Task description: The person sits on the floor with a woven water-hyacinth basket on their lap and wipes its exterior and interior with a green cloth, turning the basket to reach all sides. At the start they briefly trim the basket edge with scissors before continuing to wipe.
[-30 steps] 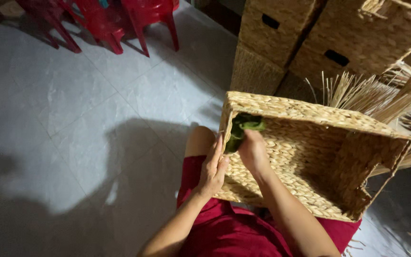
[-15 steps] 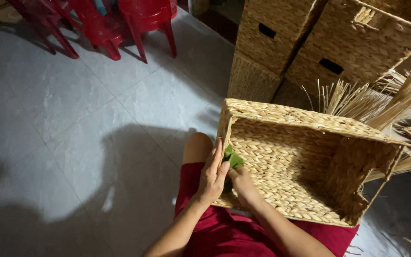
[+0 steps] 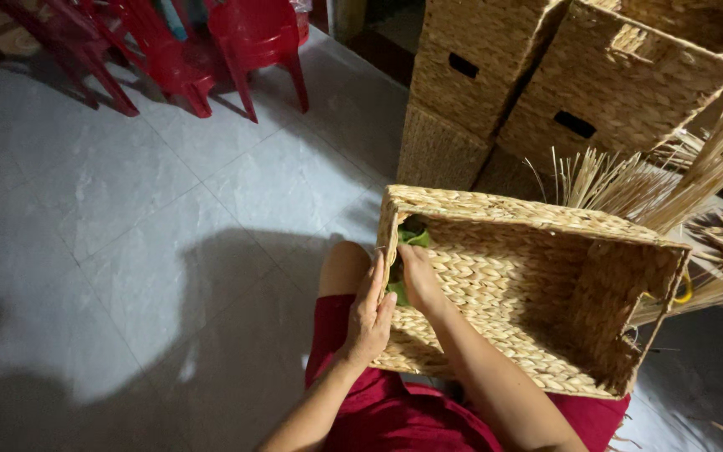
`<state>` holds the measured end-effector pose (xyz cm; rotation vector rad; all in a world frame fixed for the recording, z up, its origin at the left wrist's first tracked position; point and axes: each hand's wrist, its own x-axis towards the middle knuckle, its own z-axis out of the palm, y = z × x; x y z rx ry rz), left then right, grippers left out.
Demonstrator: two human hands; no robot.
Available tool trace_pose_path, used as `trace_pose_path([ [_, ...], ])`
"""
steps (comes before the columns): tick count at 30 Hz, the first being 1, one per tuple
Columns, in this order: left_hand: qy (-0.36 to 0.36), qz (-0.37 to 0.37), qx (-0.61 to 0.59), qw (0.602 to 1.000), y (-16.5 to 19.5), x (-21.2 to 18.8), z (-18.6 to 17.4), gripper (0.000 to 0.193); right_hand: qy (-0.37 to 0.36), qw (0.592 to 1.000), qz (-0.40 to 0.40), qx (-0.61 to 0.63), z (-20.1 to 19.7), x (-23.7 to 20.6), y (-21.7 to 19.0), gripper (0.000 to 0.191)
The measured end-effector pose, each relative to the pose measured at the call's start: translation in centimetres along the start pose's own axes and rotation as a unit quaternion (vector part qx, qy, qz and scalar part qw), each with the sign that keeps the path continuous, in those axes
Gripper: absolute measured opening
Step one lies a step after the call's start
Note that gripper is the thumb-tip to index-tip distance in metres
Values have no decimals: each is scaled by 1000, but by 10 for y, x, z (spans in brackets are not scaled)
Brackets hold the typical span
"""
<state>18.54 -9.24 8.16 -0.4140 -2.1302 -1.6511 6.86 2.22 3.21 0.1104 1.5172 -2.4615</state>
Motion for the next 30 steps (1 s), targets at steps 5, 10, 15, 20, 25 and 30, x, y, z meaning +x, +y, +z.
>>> trace_pose_path([
  [5, 5, 10, 0, 1000, 1, -1, 2, 64, 7, 988, 29, -151, -22, -21, 19, 34],
  [10, 2, 2, -23, 1000, 3, 1, 1, 62, 22, 984, 158, -77, -31, -52, 37, 34],
  [15, 1, 6, -6, 1000, 2, 4, -1, 62, 13, 944, 110, -312, -36, -74, 39, 41],
  [20, -7, -2, -12, 1000, 0, 2, 0, 63, 10, 997, 61, -39, -23, -50, -9, 29],
  [25, -1, 23, 11, 1000, -2, -1, 0, 63, -59, 992, -10, 111, -13, -1, -37, 28],
  [30, 0, 4, -14, 1000, -2, -1, 0, 63, 71, 994, -41, -77, -3, 8, 8, 24],
])
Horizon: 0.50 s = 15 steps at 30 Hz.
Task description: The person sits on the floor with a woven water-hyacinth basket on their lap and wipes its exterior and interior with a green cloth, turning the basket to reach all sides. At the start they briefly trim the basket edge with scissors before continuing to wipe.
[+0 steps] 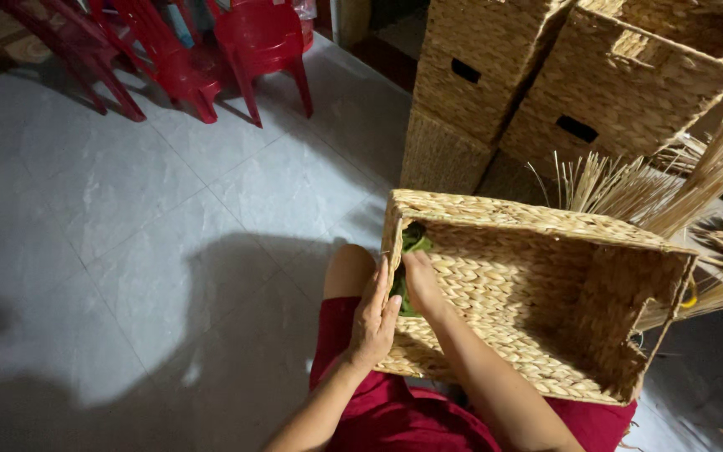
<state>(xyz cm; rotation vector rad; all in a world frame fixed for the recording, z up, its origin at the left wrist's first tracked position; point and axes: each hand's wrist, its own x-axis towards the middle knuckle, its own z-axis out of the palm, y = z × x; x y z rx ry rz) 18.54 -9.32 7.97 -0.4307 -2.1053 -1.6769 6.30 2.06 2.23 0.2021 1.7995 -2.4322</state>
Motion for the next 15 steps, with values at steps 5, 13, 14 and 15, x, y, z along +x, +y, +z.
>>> trace_pose_path([
  [5, 5, 11, 1, 1000, 2, 0, 2, 61, -92, 926, -174, -322, -29, -36, 20, 28],
  [13, -15, -4, -27, 1000, 5, -5, -2, 60, -133, 937, -14, -322, -44, -89, 39, 30],
  [14, -15, 3, -20, 1000, 4, -5, -2, 60, -131, 918, -29, -373, -46, -91, 39, 29],
  [15, -14, 8, -12, 1000, 4, -4, -2, 59, -130, 896, -43, -423, -48, -91, 38, 29],
])
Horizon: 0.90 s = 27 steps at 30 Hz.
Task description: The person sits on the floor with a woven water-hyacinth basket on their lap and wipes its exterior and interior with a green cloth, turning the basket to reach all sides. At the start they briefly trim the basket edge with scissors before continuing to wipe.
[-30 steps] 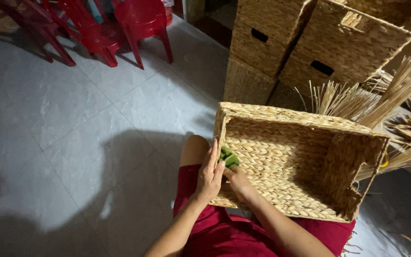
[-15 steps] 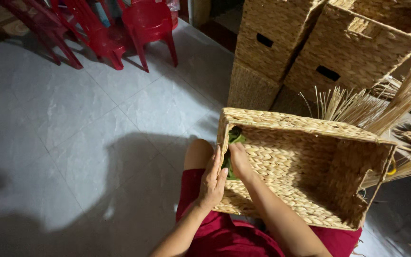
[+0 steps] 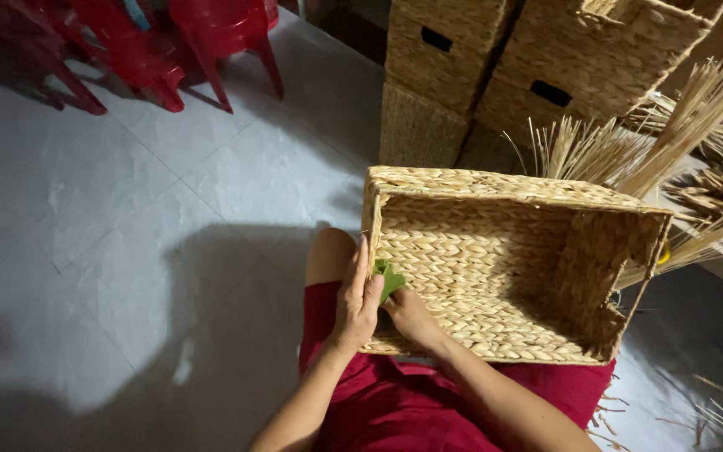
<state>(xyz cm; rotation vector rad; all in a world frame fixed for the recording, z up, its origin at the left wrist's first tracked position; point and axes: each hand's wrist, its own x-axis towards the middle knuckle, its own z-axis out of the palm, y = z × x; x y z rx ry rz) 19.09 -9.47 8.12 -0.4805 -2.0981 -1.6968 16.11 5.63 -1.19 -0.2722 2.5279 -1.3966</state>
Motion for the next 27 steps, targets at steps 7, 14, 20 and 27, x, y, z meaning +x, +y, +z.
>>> trace_pose_path([
  [7, 0, -13, 6, 1000, -6, 3, 5, 58, 34, 892, 64, 446, -43, 17, -31, 23],
  [14, 0, -27, -7, 1000, -6, -1, 2, 58, 137, 976, -135, 100, -36, 66, -36, 20],
  [20, 6, -3, -39, 999, -6, 3, 4, 58, 81, 990, 64, 100, 3, 11, 7, 27],
  [27, 4, -24, -7, 1000, -6, 3, 6, 61, 5, 991, 78, 106, -9, 5, 12, 18],
])
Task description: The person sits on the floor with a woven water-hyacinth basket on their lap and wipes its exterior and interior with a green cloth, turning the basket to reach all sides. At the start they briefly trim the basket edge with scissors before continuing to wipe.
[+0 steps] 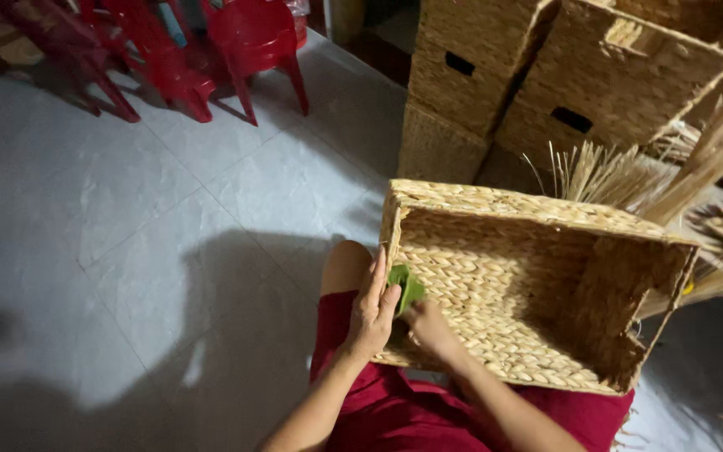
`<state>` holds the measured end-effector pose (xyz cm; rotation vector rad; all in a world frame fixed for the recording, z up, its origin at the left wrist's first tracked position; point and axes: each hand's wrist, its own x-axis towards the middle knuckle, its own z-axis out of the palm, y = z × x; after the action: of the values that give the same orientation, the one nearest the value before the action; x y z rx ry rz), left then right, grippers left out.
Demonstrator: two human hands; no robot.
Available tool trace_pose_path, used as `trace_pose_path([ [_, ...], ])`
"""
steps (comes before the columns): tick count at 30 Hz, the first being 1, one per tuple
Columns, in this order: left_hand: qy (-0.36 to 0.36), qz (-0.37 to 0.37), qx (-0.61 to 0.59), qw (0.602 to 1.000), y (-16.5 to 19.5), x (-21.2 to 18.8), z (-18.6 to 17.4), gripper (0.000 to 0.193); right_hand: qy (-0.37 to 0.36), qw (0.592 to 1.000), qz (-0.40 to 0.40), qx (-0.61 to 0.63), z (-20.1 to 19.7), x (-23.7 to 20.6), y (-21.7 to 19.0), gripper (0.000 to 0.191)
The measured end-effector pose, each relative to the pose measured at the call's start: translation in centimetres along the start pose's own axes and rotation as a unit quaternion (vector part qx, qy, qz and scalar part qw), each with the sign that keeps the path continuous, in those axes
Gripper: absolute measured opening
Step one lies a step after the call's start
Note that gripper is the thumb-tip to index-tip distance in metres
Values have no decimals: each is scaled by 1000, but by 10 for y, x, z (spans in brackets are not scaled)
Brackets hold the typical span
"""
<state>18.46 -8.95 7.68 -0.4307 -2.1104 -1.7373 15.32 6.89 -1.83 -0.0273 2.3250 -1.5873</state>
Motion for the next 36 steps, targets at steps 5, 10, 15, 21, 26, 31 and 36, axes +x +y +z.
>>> trace_pose_path([
  [5, 4, -13, 77, 997, -3, -8, -2, 63, 39, 897, -59, 436, -13, 31, -52, 18],
  [10, -4, -59, 53, 997, 1, -19, -5, 64, 33, 972, -75, 220, 4, 33, -67, 39],
  [15, -8, -90, 20, 996, 7, -10, -3, 63, -4, 999, -18, 34, 11, 2, -38, 48],
  [21, -13, -19, 44, 999, 9, -6, -1, 67, -106, 986, -2, -132, -2, -16, -13, 41],
  [26, -16, -83, 33, 996, 5, -3, -2, 68, -65, 996, -13, -52, -71, -29, -4, 35],
  [31, -11, -119, 28, 992, 3, 10, 2, 73, 155, 978, 19, -141, -195, -69, -24, 32],
  [36, -6, -75, 87, 993, 2, 18, 8, 74, 263, 770, 16, -580, -256, -73, -37, 28],
])
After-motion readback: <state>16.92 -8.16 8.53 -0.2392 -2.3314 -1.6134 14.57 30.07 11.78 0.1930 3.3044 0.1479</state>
